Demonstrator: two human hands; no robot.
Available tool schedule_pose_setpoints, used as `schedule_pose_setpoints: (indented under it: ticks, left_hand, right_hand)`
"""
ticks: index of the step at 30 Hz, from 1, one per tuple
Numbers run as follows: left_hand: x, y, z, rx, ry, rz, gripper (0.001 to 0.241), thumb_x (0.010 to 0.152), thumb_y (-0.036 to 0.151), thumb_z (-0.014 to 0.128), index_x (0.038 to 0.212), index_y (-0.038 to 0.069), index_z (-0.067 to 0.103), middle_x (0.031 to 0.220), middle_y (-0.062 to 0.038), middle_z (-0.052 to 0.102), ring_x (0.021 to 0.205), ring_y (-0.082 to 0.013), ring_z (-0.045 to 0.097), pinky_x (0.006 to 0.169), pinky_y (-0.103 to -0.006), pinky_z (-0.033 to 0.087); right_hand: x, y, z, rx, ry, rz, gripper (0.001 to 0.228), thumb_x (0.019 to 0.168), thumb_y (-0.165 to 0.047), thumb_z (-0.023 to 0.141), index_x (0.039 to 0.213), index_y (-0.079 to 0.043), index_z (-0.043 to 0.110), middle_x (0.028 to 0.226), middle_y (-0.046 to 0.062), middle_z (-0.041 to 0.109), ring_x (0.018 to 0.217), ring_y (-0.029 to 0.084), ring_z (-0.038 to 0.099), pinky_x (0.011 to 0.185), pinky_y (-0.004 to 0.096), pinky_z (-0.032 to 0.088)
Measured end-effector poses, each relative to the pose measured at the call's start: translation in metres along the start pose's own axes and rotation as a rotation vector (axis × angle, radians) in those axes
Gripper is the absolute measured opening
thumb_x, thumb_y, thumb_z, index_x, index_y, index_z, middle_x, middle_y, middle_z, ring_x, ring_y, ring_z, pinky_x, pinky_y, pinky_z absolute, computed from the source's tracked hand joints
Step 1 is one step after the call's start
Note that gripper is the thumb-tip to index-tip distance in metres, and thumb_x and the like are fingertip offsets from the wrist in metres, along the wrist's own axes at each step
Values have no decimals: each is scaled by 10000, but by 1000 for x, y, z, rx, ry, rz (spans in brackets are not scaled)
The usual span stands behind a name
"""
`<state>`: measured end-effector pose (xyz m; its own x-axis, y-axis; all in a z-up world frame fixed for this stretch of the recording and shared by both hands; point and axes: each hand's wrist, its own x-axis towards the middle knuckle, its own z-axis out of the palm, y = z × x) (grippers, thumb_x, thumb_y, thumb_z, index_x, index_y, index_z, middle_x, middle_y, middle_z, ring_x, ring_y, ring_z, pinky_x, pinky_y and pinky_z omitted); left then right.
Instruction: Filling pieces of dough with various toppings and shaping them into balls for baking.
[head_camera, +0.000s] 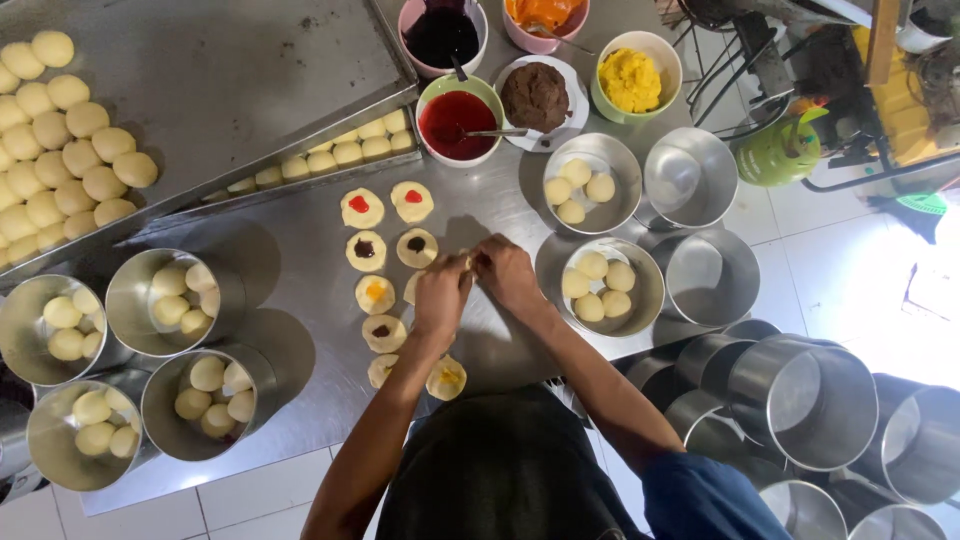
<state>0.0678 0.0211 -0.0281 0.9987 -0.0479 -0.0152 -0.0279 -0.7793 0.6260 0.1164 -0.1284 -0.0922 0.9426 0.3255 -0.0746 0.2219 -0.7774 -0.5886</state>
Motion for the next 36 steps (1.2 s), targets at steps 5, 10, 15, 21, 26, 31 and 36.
schedule_pose_setpoints:
  ticks: [5, 10, 15, 21, 26, 31, 36]
  left_hand:
    - [-38, -57, 75, 7, -7, -18, 122, 857, 253, 748, 959, 186, 744, 845, -51, 716, 808, -326, 731, 640, -435, 601]
    - [-59, -60, 92, -32, -49, -48, 99, 829, 290, 776, 841, 193, 761, 726, -20, 718, 720, -311, 736, 575, -426, 602]
    - [-67, -51, 66, -104, -122, -65, 120, 866, 239, 716, 943, 165, 771, 779, -13, 720, 699, -272, 742, 627, -413, 594]
    - [-71, -59, 70, -48, -227, 123, 252, 819, 146, 728, 1069, 126, 698, 899, -85, 625, 842, -382, 691, 738, -504, 565]
    - [-72, -58, 72, 3, -110, 144, 178, 834, 175, 750, 1011, 156, 734, 1071, -45, 603, 1015, -321, 668, 814, -423, 561]
    - [-68, -70, 85, -38, -111, 192, 111, 838, 170, 771, 923, 154, 702, 947, -28, 609, 938, -307, 675, 793, -413, 548]
    - [-65, -71, 97, -63, -119, 129, 216, 802, 212, 807, 962, 165, 671, 870, -68, 660, 909, -338, 681, 763, -465, 547]
  right_hand:
    - [-37, 7, 10, -98, -113, -2, 126, 838, -243, 735, 941, -172, 751, 833, 79, 704, 773, 326, 741, 685, 455, 619]
    - [-68, -7, -6, -224, -187, -84, 137, 838, -228, 746, 960, -177, 782, 815, 59, 749, 723, 291, 755, 647, 404, 613]
    - [-89, -20, -31, -50, -105, -5, 378, 827, -268, 729, 1202, -233, 705, 1169, 2, 652, 1036, 306, 715, 849, 426, 612]
    - [-104, 20, 13, -112, -129, 2, 712, 719, -538, 798, 1284, -129, 655, 1102, 78, 619, 971, 335, 723, 810, 428, 618]
    - [-103, 14, 10, -128, -107, -35, 559, 774, -439, 790, 1234, -136, 695, 1077, 70, 639, 982, 330, 716, 814, 411, 601]
    - [-101, 19, 16, -2, -117, -16, 425, 810, -351, 775, 1188, -167, 712, 1069, 82, 674, 1020, 336, 703, 841, 429, 588]
    - [-101, 1, 3, -30, -97, -57, 357, 775, -182, 777, 1117, -95, 722, 972, 117, 683, 942, 355, 712, 786, 434, 588]
